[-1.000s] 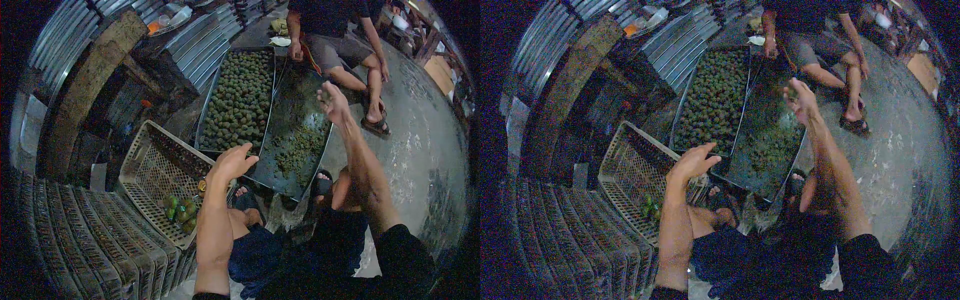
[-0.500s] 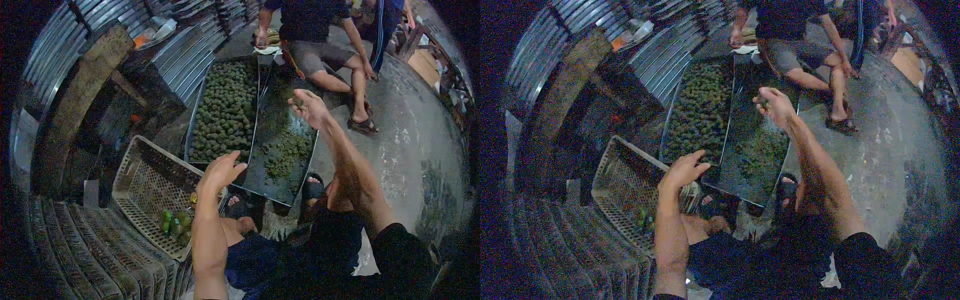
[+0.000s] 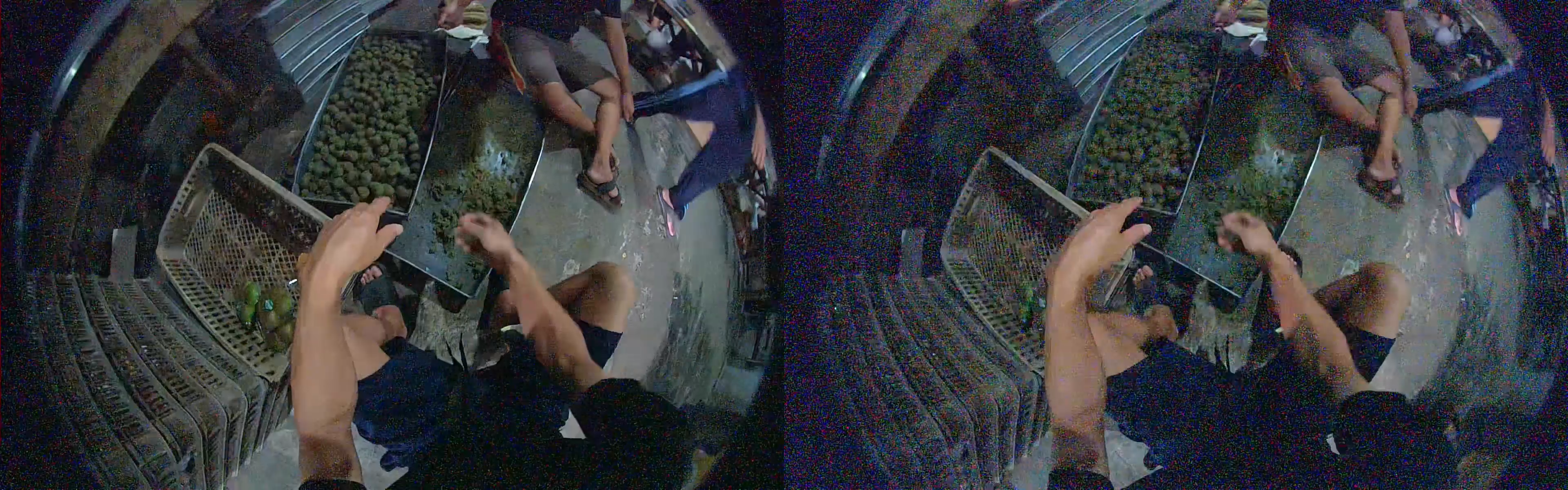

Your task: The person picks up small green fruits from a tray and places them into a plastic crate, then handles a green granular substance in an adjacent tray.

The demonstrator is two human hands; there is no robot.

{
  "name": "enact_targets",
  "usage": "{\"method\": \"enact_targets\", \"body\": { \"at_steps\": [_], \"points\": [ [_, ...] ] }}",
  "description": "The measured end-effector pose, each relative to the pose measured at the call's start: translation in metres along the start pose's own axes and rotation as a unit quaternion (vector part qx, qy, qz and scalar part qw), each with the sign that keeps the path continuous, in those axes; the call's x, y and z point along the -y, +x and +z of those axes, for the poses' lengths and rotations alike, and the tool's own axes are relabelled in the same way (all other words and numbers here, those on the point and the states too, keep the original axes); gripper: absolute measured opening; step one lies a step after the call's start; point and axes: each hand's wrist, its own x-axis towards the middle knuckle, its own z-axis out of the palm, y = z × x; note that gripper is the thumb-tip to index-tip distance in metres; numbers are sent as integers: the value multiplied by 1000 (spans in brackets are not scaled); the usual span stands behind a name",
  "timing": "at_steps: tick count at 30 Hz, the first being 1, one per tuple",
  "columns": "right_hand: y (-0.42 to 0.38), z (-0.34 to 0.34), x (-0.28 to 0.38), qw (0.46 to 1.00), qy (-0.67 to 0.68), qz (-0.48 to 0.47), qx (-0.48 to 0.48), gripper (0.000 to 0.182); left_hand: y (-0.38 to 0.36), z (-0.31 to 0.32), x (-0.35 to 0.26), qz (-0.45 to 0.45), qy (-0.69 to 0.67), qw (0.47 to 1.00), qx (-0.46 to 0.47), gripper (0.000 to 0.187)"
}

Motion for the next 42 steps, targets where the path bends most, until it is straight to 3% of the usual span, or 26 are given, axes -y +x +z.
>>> {"method": "enact_targets", "body": {
  "at_steps": [2, 4, 5, 6, 7, 10, 12, 13, 16, 18, 19, 20, 22, 23, 25, 26, 28, 29, 31, 32, 34, 35, 37, 38, 40, 42],
  "points": [
    [-10, -16, -51, 990, 120, 72, 3, 33, 1, 3, 6, 7, 26, 1000, -3, 50],
    [-27, -8, -87, 933, 291, 187, -96, 32, -1, -2, -1, 2, 42, 999, 12, 49],
    [-28, -4, -102, 934, 241, 229, -132, 32, -1, 0, -3, 2, 42, 999, 16, 49],
    [5, -38, -200, 967, 153, 198, -51, 36, -1, 1, -4, -4, 50, 998, 27, 47],
    [10, -33, -203, 973, 80, 205, -68, 38, 0, 0, -7, -12, 58, 998, 38, 46],
    [42, -28, -166, 967, -2, 245, -63, 42, 5, -9, -19, -34, 17, 996, 86, 53],
    [93, -33, -106, 981, 73, 176, 43, 49, 5, -8, -16, -14, 24, 997, 77, 52],
    [101, -5, -54, 952, 270, 112, -90, 36, 5, -6, -14, 8, 30, 997, 64, 52],
    [139, -15, -4, 957, 245, 13, -156, 29, 4, -12, -20, 9, 24, 997, 68, 52],
    [145, -16, 1, 968, -206, -24, -143, 27, 6, -11, -19, 6, 18, 997, 81, 52],
    [174, -38, -54, 869, -464, -99, -140, 27, 7, -11, -19, 4, 13, 996, 84, 52],
    [184, -51, -94, 871, -462, -93, -137, 27, 9, -11, -19, 0, 12, 996, 90, 52],
    [174, -55, -157, 805, -592, -28, 14, 29, 9, -11, -18, -10, 7, 994, 107, 54],
    [156, -49, -178, 808, -588, -21, 20, 29, 7, -11, -17, -15, 6, 993, 115, 54],
    [115, -32, -205, 798, -566, -186, -92, 27, 3, -10, -14, -15, 3, 995, 94, 56],
    [110, -33, -205, 803, -563, -175, -90, 27, 1, -6, -9, -18, 1, 994, 106, 56],
    [103, -40, -178, 723, -679, -16, 130, 29, -3, 2, -1, 69, 28, 997, 18, 58],
    [98, -44, -181, 725, -677, -12, 127, 29, -1, 1, -2, 72, 28, 997, 22, 58],
    [84, -54, -182, 856, -505, 4, 112, 33, 4, -2, -6, 54, 29, 997, 43, 55],
    [68, -54, -187, 855, -506, 3, 113, 33, 6, -4, -8, 52, 30, 997, 42, 55],
    [43, -52, -196, 692, -688, -191, 107, 34, 11, -9, -13, 1, 19, 993, 113, 55],
    [59, -53, -194, 685, -691, -205, 102, 34, 14, -10, -14, 3, 26, 995, 98, 55],
    [86, -58, -212, 713, -685, 140, 53, 38, 12, -9, -17, 16, 43, 993, 108, 52],
    [102, -78, -220, 712, -688, 134, 48, 38, 11, -8, -19, 18, 45, 994, 101, 52],
    [118, -94, -162, 899, -411, 151, -4, 47, 12, -6, -23, 20, 37, 994, 102, 50],
    [109, -82, -80, 958, -202, 199, -44, 56, 11, -2, -25, 20, 35, 994, 100, 50]
  ]
}}
